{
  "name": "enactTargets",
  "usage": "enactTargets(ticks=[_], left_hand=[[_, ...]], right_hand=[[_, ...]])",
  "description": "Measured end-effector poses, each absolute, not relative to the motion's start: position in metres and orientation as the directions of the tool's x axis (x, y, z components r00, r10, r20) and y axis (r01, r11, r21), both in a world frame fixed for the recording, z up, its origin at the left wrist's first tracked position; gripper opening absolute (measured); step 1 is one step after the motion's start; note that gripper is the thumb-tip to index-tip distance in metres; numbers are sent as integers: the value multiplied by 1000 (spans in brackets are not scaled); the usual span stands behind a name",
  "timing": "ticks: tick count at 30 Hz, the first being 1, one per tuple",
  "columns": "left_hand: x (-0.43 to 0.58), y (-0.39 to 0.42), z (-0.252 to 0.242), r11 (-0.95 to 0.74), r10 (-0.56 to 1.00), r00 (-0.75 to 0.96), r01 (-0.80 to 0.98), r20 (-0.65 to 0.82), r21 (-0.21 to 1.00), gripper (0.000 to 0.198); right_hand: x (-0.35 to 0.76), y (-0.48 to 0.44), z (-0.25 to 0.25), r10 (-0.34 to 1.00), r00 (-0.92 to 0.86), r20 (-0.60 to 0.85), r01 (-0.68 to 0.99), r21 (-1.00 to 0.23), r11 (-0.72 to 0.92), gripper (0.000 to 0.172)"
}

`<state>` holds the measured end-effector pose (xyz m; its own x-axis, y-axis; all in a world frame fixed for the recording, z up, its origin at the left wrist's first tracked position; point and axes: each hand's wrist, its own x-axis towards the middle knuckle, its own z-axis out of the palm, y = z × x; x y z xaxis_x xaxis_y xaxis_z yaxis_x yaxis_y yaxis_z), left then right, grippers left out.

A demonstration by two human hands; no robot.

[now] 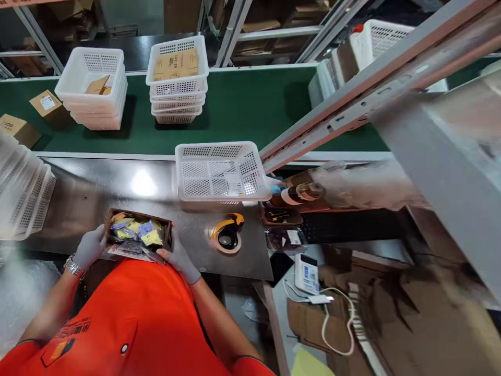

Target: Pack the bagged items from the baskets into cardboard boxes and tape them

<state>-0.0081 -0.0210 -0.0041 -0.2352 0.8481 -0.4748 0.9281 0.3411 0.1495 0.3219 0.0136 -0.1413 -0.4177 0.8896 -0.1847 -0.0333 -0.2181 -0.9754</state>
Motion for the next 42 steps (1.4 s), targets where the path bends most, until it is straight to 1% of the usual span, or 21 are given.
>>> enactTargets(ticks=[2,4,6,8,10,11,13,14,17,19,21,23,25,27,29,31,33,35,37,39,42], left_hand=[[-12,-46,-10,355,848,-250,923,-467,151,33],[-15,-71,-15,391,853,-278,901,-442,187,32],[-17,-89,-18,434,856,-317,870,-408,236,33],[-15,-99,-21,478,849,-372,843,-375,246,34],[-13,-100,-22,516,833,-430,830,-346,211,32],[-12,-97,-23,528,829,-452,827,-330,193,32],[-11,-86,-24,522,838,-457,831,-297,194,32],[-11,-78,-24,509,848,-446,836,-286,205,33],[-14,-44,-23,449,881,-382,862,-280,236,40],[-15,-19,-20,396,901,-321,884,-292,249,44],[-17,1,-17,339,918,-252,900,-308,275,45],[-18,13,-15,289,933,-187,900,-309,326,46],[-20,15,-16,250,950,-143,881,-279,401,48],[-22,10,-20,219,967,-123,851,-223,477,53],[-24,2,-25,204,976,-130,826,-174,526,56],[-25,-6,-31,203,979,-150,808,-139,554,55],[-25,-10,-36,205,979,-170,792,-114,576,54],[-25,-9,-39,190,981,-172,781,-87,595,54],[-24,-5,-40,153,987,-154,779,-52,608,54],[-23,0,-39,99,993,-120,785,-6,612,54],[-22,10,-35,-4,997,-43,794,63,608,55]], right_hand=[[305,8,-137,896,-390,-212,0,-973,-230,129],[301,10,-129,906,-365,-215,36,-976,-217,113],[307,12,-117,920,-366,-144,6,-988,-152,93],[320,13,-103,915,-403,8,0,-1000,8,83],[332,15,-86,856,-493,157,96,-968,232,73],[336,17,-78,804,-561,197,158,-928,338,62],[340,23,-64,691,-696,195,256,-832,492,35],[339,27,-57,646,-744,174,286,-790,542,28],[326,43,-39,607,-790,91,377,-708,597,32],[308,54,-28,619,-785,28,433,-690,580,34],[285,65,-18,606,-792,-78,495,-662,562,36],[261,72,-11,584,-771,-255,611,-556,563,33],[244,77,-5,573,-695,-434,719,-391,575,28],[239,76,0,606,-628,-489,770,-278,574,27],[246,71,6,701,-610,-369,792,-259,553,27],[259,61,11,762,-628,-157,764,-311,565,31],[270,48,14,710,-704,-17,661,-382,646,36],[273,34,13,595,-804,-8,543,-420,728,32],[272,25,10,528,-848,-55,499,-421,757,20],[272,22,9,536,-842,-56,507,-420,753,19],[282,24,18,634,-772,48,553,-443,706,18]])
